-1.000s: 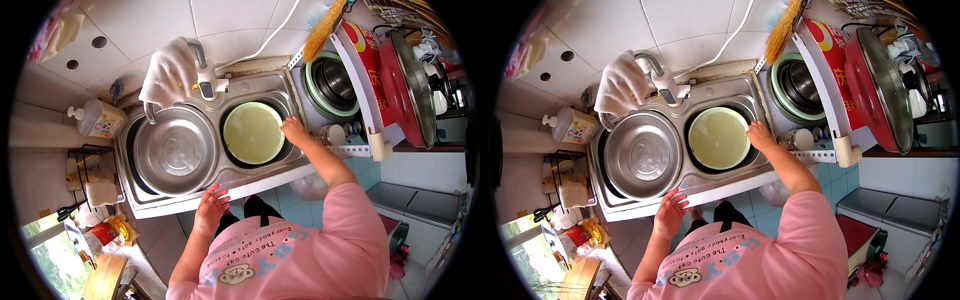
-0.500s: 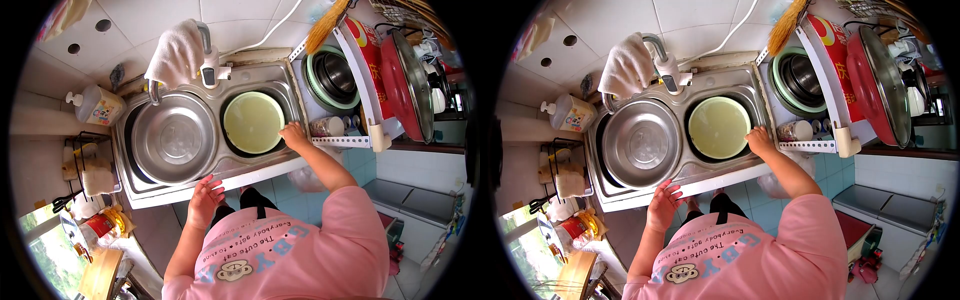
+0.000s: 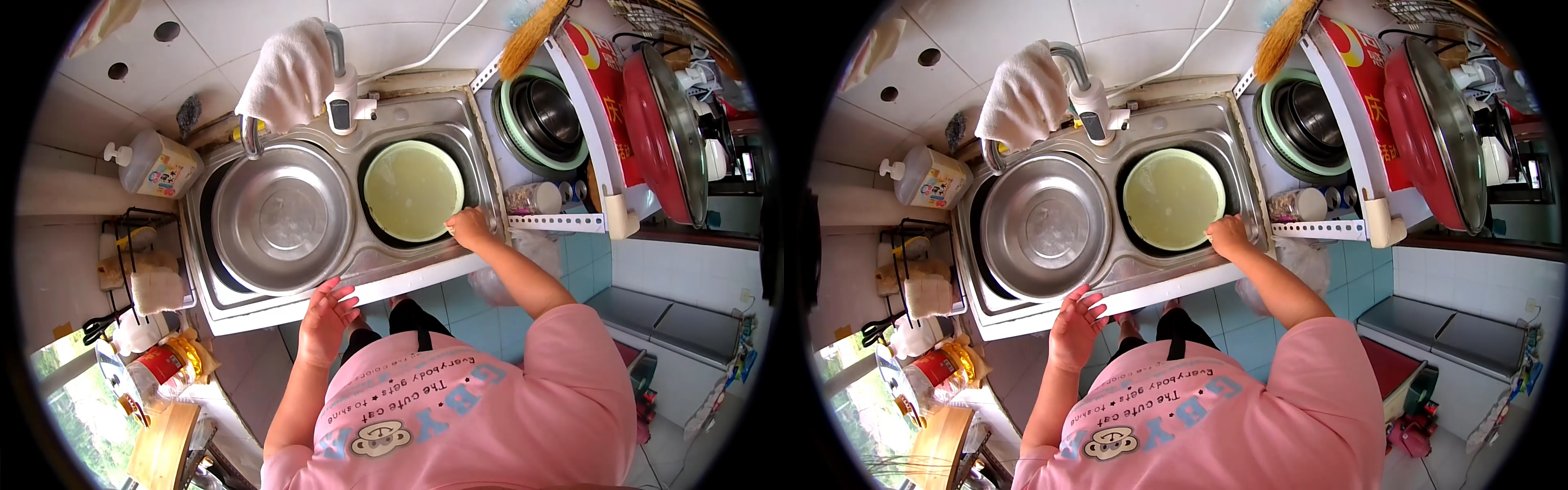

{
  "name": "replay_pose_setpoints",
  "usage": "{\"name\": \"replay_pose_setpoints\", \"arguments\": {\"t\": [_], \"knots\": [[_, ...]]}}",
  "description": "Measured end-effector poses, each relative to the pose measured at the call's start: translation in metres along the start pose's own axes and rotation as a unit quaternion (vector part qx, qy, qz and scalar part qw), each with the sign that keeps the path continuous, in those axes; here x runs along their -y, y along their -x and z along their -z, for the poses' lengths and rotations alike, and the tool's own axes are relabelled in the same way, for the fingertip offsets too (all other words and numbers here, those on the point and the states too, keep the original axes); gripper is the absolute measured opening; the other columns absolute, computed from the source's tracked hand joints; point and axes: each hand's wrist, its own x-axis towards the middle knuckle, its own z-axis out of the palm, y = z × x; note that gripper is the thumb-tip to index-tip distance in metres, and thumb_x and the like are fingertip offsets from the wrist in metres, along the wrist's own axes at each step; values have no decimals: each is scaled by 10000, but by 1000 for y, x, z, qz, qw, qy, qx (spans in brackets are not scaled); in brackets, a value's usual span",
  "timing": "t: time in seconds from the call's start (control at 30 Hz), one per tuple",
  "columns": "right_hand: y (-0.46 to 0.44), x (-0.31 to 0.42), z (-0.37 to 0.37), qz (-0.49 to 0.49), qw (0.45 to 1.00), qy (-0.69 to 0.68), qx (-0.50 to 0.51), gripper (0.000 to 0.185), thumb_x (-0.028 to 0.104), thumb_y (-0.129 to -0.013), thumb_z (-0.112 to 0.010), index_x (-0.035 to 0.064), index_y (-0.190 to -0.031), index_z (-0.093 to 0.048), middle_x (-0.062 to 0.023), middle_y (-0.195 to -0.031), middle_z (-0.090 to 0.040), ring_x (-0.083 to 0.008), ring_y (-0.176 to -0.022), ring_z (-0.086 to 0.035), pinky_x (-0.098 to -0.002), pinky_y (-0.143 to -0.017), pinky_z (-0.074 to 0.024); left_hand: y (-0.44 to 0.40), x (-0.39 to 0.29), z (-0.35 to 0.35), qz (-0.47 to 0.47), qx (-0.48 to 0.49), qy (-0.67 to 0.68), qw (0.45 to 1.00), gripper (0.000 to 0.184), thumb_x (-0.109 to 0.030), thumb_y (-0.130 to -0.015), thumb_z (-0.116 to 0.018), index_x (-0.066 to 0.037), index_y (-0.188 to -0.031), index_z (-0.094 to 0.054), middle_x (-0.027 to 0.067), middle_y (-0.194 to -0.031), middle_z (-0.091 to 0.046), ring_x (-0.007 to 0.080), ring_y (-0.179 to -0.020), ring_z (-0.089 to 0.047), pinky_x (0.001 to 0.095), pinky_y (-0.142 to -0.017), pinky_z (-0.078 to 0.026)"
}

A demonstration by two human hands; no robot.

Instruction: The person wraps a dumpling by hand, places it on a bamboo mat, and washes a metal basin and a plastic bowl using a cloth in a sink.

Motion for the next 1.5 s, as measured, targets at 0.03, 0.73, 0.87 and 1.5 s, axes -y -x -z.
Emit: {"name": "replay_pose_setpoints", "arguments": {"t": [0.03,0.73,0.87,1.5], "knots": [[1,3,-1,-1,1000,-12,5,177,84,-730,-585,177,-751,-735,-74,-768,-679,-251,-824,-606,-397,-769,-382,1,0,0,0,1,0,1000,590,-401,-831,-586,-87,-1301,-416,103,-1176,-567,226,-1032,-567,364,-882,-453],[-45,-3,-14,-106,910,-397,-42,176,40,-824,-595,70,-960,-703,-110,-906,-696,-189,-803,-662,-273,-732,-499,7,3,3,-18,0,17,1000,538,-370,-854,-556,-75,-1286,-430,97,-1164,-578,221,-1016,-581,366,-865,-470],[-42,-46,53,4,989,-57,-134,202,47,-749,-575,154,-802,-739,-84,-802,-671,-283,-830,-585,-395,-773,-457,9,7,4,-17,-13,20,1000,530,-373,-857,-557,-78,-1280,-435,92,-1157,-581,217,-1015,-578,363,-868,-466],[-41,-35,40,9,992,82,98,170,106,-776,-598,202,-807,-735,-63,-880,-676,-221,-935,-587,-355,-892,-410,11,13,-7,-5,-35,16,999,564,-396,-810,-604,-90,-1257,-448,90,-1138,-568,205,-989,-568,353,-870,-442]]}}
